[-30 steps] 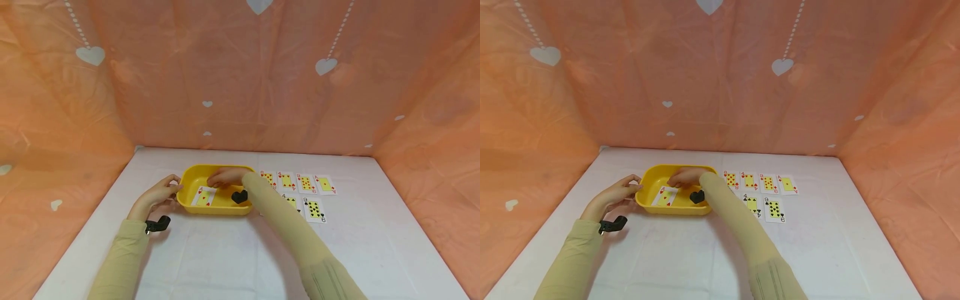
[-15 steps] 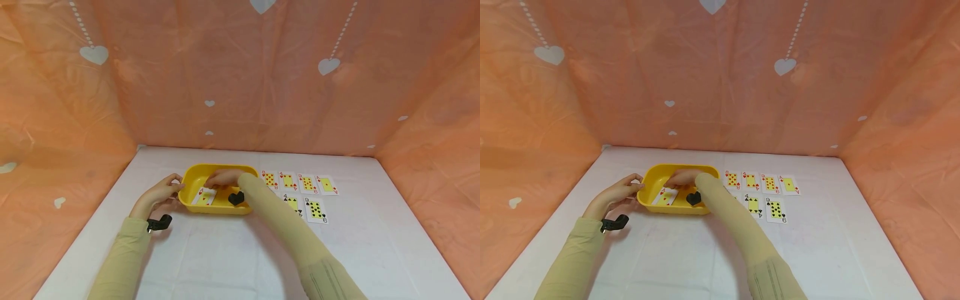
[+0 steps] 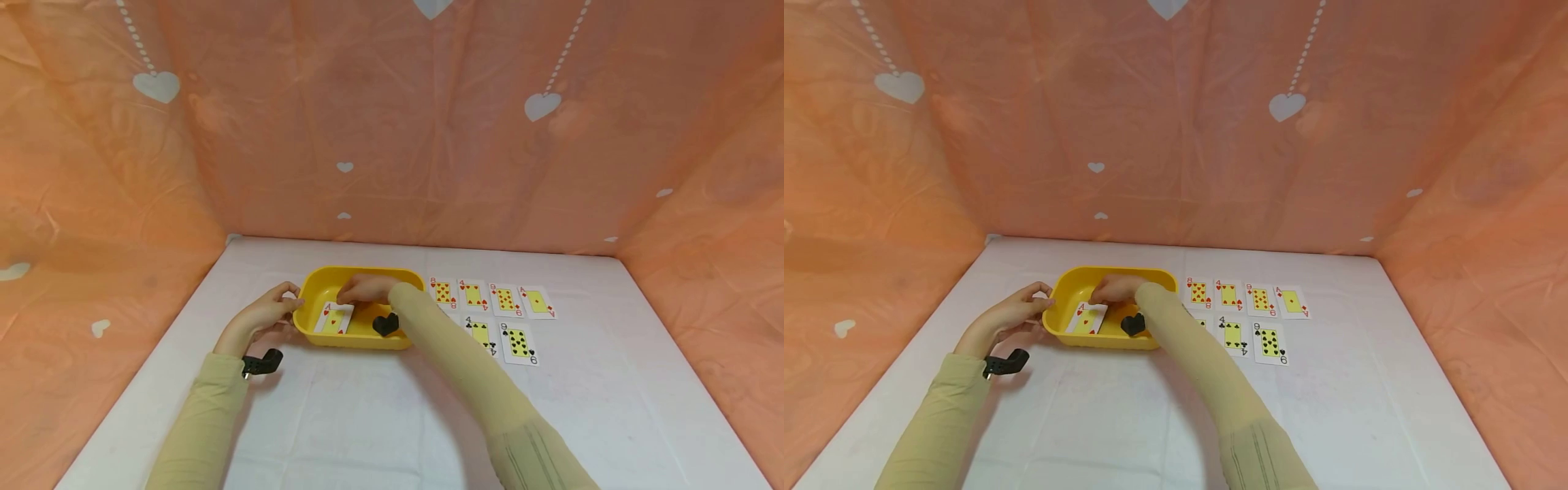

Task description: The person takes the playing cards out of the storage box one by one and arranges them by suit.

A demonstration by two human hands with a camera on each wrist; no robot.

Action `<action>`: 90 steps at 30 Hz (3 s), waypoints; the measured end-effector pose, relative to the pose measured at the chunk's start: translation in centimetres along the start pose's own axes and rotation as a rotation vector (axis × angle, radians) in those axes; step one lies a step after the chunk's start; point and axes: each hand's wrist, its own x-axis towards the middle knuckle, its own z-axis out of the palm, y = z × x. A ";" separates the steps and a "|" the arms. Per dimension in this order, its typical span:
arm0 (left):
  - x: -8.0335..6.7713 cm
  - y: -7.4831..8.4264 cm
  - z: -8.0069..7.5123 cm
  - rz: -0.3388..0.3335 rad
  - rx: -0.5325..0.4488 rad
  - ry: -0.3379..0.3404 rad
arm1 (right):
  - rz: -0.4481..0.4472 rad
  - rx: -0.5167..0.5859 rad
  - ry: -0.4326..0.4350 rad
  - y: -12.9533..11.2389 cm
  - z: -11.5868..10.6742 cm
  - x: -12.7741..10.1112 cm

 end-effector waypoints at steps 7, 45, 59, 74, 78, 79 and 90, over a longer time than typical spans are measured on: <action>0.0 0.0 0.1 0.002 -0.007 -0.005 | 0.006 0.008 0.015 0.0 0.2 0.1; 0.1 -0.2 -1.0 0.015 0.027 -0.029 | -0.173 0.232 0.226 2.2 -7.1 -10.7; -0.2 0.0 -1.0 0.031 0.010 -0.033 | -0.144 0.175 0.319 9.4 -9.3 -19.3; -0.1 -0.1 -1.3 0.028 0.000 -0.037 | 0.015 0.264 0.476 17.7 -10.3 -28.5; -0.1 0.0 -1.3 0.029 -0.006 -0.040 | 0.062 0.224 0.492 19.2 -10.8 -30.1; -0.1 0.0 -1.3 0.029 -0.007 -0.042 | 0.076 0.218 0.494 19.5 -10.8 -30.3; 0.1 -0.3 -1.5 0.032 -0.015 -0.047 | 0.162 0.016 0.558 21.8 -10.7 -30.5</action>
